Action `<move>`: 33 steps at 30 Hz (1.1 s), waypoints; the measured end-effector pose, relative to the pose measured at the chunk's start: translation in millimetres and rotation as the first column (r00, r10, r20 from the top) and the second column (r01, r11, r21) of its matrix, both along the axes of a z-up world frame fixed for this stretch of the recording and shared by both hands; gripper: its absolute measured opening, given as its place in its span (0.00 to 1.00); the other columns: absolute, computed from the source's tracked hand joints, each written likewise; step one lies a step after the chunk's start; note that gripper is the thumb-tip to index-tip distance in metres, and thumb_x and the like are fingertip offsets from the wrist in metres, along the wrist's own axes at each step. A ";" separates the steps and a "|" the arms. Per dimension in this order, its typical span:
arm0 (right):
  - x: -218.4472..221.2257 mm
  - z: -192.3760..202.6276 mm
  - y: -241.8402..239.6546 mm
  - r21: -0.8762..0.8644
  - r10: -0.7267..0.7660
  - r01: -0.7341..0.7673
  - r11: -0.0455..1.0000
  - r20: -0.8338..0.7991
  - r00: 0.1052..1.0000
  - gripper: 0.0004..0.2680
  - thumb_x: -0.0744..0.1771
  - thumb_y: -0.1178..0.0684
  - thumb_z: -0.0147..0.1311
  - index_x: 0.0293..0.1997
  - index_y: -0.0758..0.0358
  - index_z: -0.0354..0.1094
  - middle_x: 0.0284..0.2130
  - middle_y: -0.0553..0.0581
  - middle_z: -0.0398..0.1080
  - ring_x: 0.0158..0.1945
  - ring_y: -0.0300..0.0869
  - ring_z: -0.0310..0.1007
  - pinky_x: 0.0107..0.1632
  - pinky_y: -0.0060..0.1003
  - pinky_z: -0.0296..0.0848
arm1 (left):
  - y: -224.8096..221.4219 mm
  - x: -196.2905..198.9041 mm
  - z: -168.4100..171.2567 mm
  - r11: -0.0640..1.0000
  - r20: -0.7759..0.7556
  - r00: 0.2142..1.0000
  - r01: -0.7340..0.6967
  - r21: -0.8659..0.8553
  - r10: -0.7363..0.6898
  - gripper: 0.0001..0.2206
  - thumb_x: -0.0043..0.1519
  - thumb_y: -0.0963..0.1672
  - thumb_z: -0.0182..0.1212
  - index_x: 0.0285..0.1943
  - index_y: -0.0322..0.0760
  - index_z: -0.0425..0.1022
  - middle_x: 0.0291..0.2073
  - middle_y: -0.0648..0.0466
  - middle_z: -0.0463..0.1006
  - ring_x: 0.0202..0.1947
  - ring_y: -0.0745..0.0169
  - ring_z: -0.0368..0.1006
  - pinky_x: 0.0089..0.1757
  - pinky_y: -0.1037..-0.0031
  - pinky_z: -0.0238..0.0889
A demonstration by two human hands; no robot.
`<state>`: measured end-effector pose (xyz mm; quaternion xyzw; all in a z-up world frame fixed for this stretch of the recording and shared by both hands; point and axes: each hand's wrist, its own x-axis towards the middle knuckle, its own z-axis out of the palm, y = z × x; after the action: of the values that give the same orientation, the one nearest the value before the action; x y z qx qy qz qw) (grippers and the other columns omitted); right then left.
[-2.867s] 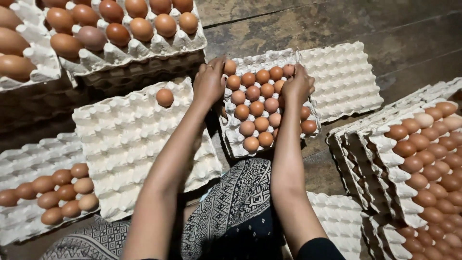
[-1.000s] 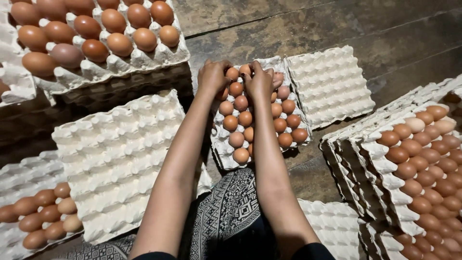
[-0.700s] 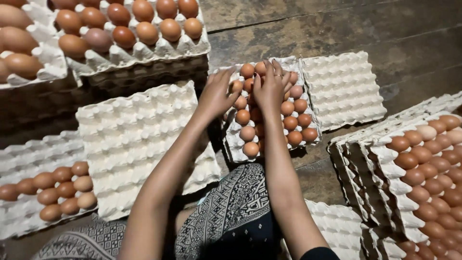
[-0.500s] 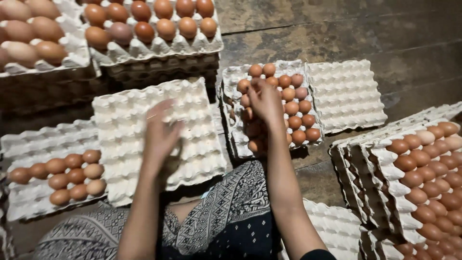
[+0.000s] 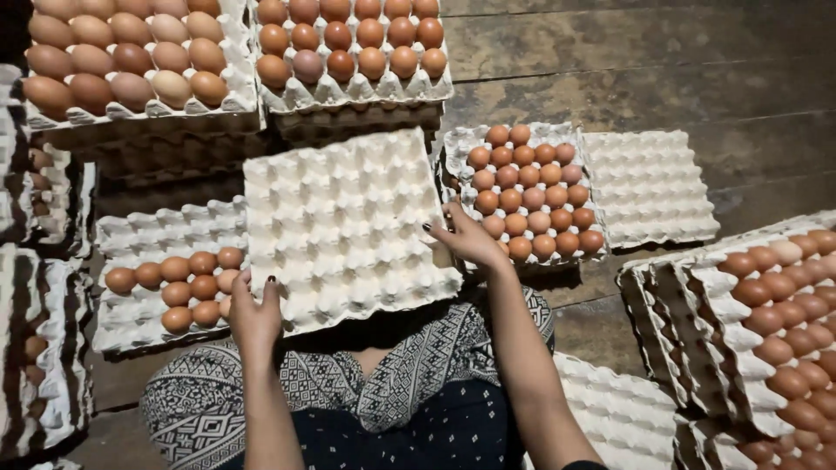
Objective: Sorting and packing brown eggs into cardboard trays by hand while sitting on the floor.
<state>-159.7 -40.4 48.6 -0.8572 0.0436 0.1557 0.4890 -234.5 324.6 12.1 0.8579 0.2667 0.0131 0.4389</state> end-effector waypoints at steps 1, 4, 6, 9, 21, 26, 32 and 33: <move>-8.6 6.1 -6.7 -0.004 -0.003 0.003 1.000 0.004 1.000 0.16 0.64 0.48 0.56 0.55 0.60 0.61 0.39 0.69 0.74 0.49 0.59 0.73 0.51 0.53 0.69 | -3.6 -3.7 5.5 1.000 0.004 1.000 0.003 -0.004 -0.003 0.25 0.62 0.50 0.59 0.67 0.41 0.66 0.55 0.38 0.73 0.59 0.41 0.65 0.56 0.58 0.59; -39.7 4.0 -21.2 0.159 0.094 -0.141 0.977 0.273 0.957 0.25 0.66 0.54 0.54 0.70 0.66 0.47 0.62 0.78 0.54 0.69 0.65 0.46 0.68 0.59 0.47 | -8.6 -19.1 21.0 0.992 0.263 0.964 0.054 -0.114 -0.022 0.22 0.63 0.42 0.59 0.66 0.33 0.64 0.55 0.32 0.71 0.59 0.36 0.64 0.57 0.54 0.58; -63.7 -18.3 -30.6 0.828 -0.140 -0.053 0.559 0.157 0.978 0.29 0.64 0.51 0.55 0.72 0.64 0.45 0.63 0.68 0.58 0.60 0.50 0.62 0.55 0.48 0.70 | -12.7 -31.8 29.2 0.946 0.483 0.875 0.179 -0.272 -0.027 0.21 0.65 0.38 0.54 0.67 0.25 0.58 0.57 0.31 0.68 0.58 0.44 0.64 0.55 0.56 0.61; -79.3 -30.4 -33.6 0.883 -0.162 -0.035 0.468 0.125 0.979 0.29 0.64 0.54 0.56 0.73 0.59 0.43 0.61 0.66 0.58 0.52 0.49 0.70 0.38 0.37 0.78 | -12.7 -41.1 31.6 0.931 0.588 0.806 0.257 -0.258 -0.059 0.22 0.65 0.37 0.53 0.69 0.27 0.55 0.58 0.37 0.66 0.56 0.50 0.65 0.53 0.62 0.63; -108.8 -58.9 -58.8 0.780 -0.152 0.082 0.620 0.017 0.988 0.18 0.64 0.58 0.45 0.62 0.70 0.58 0.54 0.59 0.66 0.52 0.41 0.63 0.54 0.33 0.62 | 17.5 -38.7 68.6 0.916 0.550 0.756 0.398 0.046 -0.356 0.24 0.59 0.32 0.52 0.67 0.20 0.57 0.60 0.34 0.65 0.56 0.45 0.65 0.54 0.65 0.59; -140.4 -63.7 -64.9 0.809 -0.263 0.270 0.522 -0.149 0.953 0.11 0.64 0.58 0.49 0.51 0.64 0.64 0.34 0.49 0.68 0.28 0.29 0.55 0.28 0.20 0.50 | 18.1 -20.6 93.1 0.865 0.537 0.690 0.467 0.184 -0.486 0.24 0.59 0.30 0.56 0.67 0.13 0.62 0.56 0.28 0.71 0.52 0.41 0.69 0.51 0.63 0.62; -177.3 -50.7 -90.5 0.842 -0.402 0.492 0.219 -0.382 0.832 0.09 0.65 0.59 0.50 0.49 0.68 0.60 0.40 0.62 0.69 0.35 0.45 0.71 0.34 0.39 0.76 | 26.4 46.4 35.8 0.755 0.696 0.499 0.648 0.096 -0.517 0.27 0.59 0.33 0.49 0.70 0.18 0.51 0.62 0.29 0.58 0.61 0.36 0.58 0.60 0.56 0.54; -182.4 -38.8 -95.4 0.878 -0.391 0.457 0.141 -0.375 0.841 0.11 0.66 0.58 0.48 0.53 0.69 0.63 0.44 0.63 0.70 0.36 0.45 0.73 0.32 0.36 0.78 | 43.2 72.4 -1.6 0.689 0.799 0.387 0.723 0.046 -0.460 0.34 0.55 0.36 0.46 0.74 0.22 0.43 0.63 0.32 0.52 0.65 0.38 0.51 0.67 0.53 0.47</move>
<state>-342.1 -135.8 9.9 -0.3407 0.1950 0.0301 0.9192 -162.1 367.8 10.5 0.7237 -0.2740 0.1699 0.6102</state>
